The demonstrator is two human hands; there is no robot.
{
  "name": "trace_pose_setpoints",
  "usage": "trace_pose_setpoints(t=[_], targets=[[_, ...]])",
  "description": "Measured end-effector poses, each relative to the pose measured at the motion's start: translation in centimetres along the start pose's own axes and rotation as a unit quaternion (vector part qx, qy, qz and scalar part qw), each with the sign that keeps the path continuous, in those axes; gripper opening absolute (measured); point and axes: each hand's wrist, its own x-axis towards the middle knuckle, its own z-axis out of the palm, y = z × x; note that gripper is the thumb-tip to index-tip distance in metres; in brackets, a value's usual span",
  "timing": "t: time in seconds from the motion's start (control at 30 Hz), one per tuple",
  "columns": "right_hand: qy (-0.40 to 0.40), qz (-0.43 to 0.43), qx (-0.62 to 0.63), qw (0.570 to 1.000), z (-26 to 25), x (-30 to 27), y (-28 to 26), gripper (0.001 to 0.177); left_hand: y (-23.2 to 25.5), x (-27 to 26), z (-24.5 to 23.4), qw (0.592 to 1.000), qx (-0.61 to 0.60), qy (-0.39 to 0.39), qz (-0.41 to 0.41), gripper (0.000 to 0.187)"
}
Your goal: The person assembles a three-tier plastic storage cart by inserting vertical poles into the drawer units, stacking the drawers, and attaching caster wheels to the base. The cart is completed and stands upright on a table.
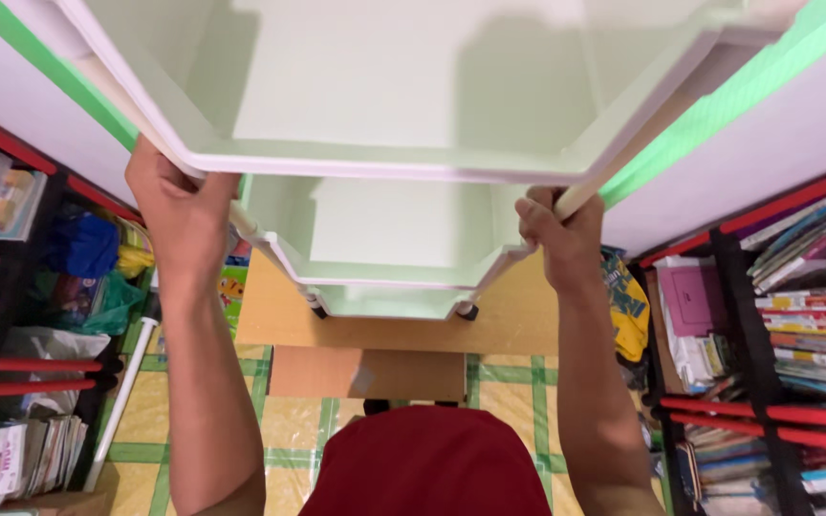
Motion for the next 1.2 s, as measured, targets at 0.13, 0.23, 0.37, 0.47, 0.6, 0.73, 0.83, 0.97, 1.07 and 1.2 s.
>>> trace_pose_setpoints(t=[0.13, 0.23, 0.37, 0.47, 0.6, 0.73, 0.83, 0.97, 1.07, 1.2], targets=[[-0.002, -0.033, -0.043, 0.999, -0.6, 0.2, -1.2, 0.024, 2.2, 0.3, 0.5, 0.999, 0.036, -0.007, 0.015, 0.011], [0.012, 0.041, 0.06, 0.997, -0.9, 1.4, -1.2, 0.015, 1.3, 0.8, 1.0, 0.997, -0.015, 0.014, 0.068, 0.008], [-0.052, 0.102, 0.113, 0.987, -1.9, 2.2, -1.4, 0.015, -0.9, 0.9, 0.4, 0.999, -0.039, 0.004, -0.038, 0.012], [-0.069, 0.099, 0.12, 0.985, -2.1, 1.8, -1.6, 0.008, -1.2, 0.7, 0.2, 0.998, -0.051, -0.016, -0.027, 0.016], [0.039, 0.052, 0.041, 0.997, -0.5, 1.7, -0.4, 0.011, -0.7, 0.6, 1.0, 0.999, -0.04, 0.033, -0.002, 0.008], [0.129, 0.033, -0.119, 0.984, 1.2, 0.5, 1.8, 0.042, -3.2, -0.2, 1.4, 0.996, -0.042, 0.041, 0.066, 0.004], [0.12, 0.037, -0.117, 0.985, 1.3, -0.2, 2.4, 0.048, -6.1, -1.0, 1.6, 0.998, 0.027, 0.063, 0.004, 0.03], [0.095, 0.021, -0.098, 0.99, 0.6, -0.4, 1.9, 0.032, -7.9, -3.2, 1.1, 0.995, 0.071, 0.038, -0.065, 0.029], [0.088, -0.088, -0.062, 0.99, -0.4, 1.0, -1.6, 0.032, -5.6, -3.3, 0.3, 0.999, 0.047, -0.002, 0.009, 0.031], [0.06, -0.228, -0.027, 0.971, -0.7, 3.6, -10.0, 0.048, 1.6, -0.6, -1.2, 0.98, 0.084, 0.022, 0.176, 0.061]])
